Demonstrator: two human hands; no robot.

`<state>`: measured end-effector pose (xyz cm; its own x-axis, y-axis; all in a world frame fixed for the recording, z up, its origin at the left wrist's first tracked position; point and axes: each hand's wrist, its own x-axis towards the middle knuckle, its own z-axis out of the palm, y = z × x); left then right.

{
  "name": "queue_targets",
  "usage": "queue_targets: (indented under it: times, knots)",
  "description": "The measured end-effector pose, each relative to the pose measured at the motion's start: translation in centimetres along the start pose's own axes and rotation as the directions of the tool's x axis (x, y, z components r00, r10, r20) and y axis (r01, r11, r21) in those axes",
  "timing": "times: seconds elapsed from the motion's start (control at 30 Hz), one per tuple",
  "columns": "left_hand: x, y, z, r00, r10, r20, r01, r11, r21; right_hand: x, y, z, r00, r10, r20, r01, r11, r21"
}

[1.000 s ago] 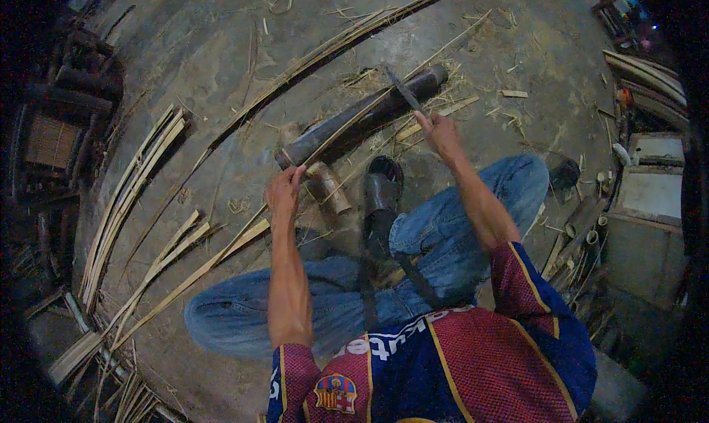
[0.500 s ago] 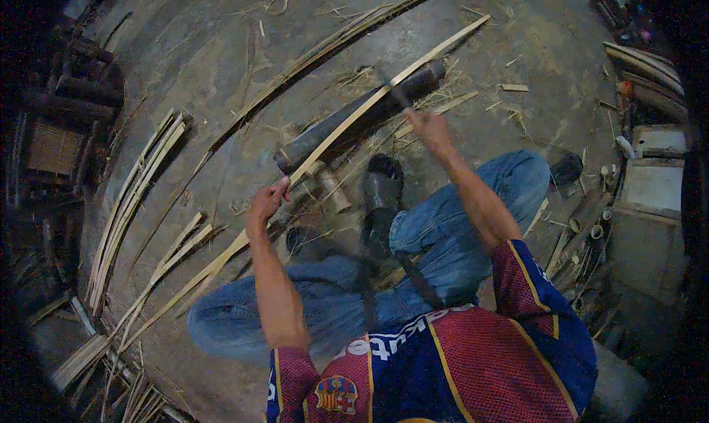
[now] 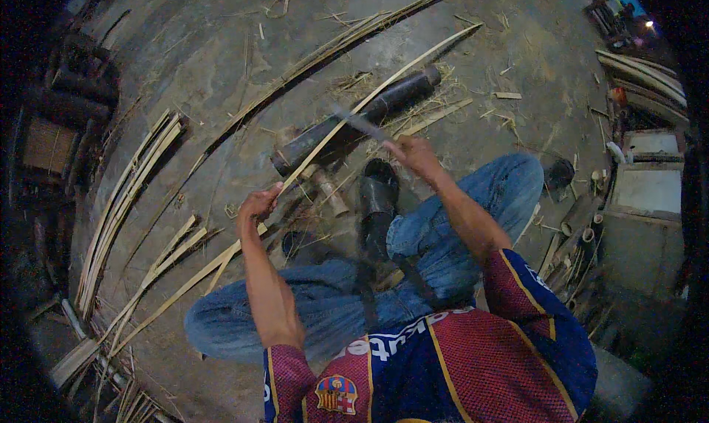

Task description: The person sits on the floor and uses a knife to split long bamboo strips into thinner pieces. They repeatedly position the strips on a curved support, shave the edges, and separate the split sections by hand.

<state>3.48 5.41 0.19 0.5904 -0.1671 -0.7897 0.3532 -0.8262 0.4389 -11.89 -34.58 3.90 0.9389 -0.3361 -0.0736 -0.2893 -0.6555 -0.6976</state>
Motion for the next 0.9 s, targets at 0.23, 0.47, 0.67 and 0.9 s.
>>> queue_targets:
  times: [0.23, 0.47, 0.67, 0.9]
  knots:
    - [-2.9, 3.4, 0.2, 0.999, 0.027, 0.018, -0.028, 0.996, 0.089, 1.3, 5.8, -1.0, 0.938, 0.253, -0.238, -0.289, 0.949, -0.129]
    - [-4.7, 1.0, -3.1, 0.993, -0.069, 0.099, 0.048, 0.978, 0.205, 2.0, 6.0, -1.8, 0.925, 0.328, -0.191, -0.333, 0.943, 0.004]
    - [-3.0, -4.3, -5.6, 0.997, 0.005, 0.071, -0.037, 0.885, 0.464, 3.1, 8.2, 0.4, 0.907, 0.265, -0.328, -0.324, 0.935, -0.141]
    - [-0.8, 5.7, 3.1, 0.938, 0.341, -0.058, -0.334, 0.937, 0.104, 1.7, 4.1, 0.4, 0.947, 0.285, -0.145, -0.285, 0.958, 0.019]
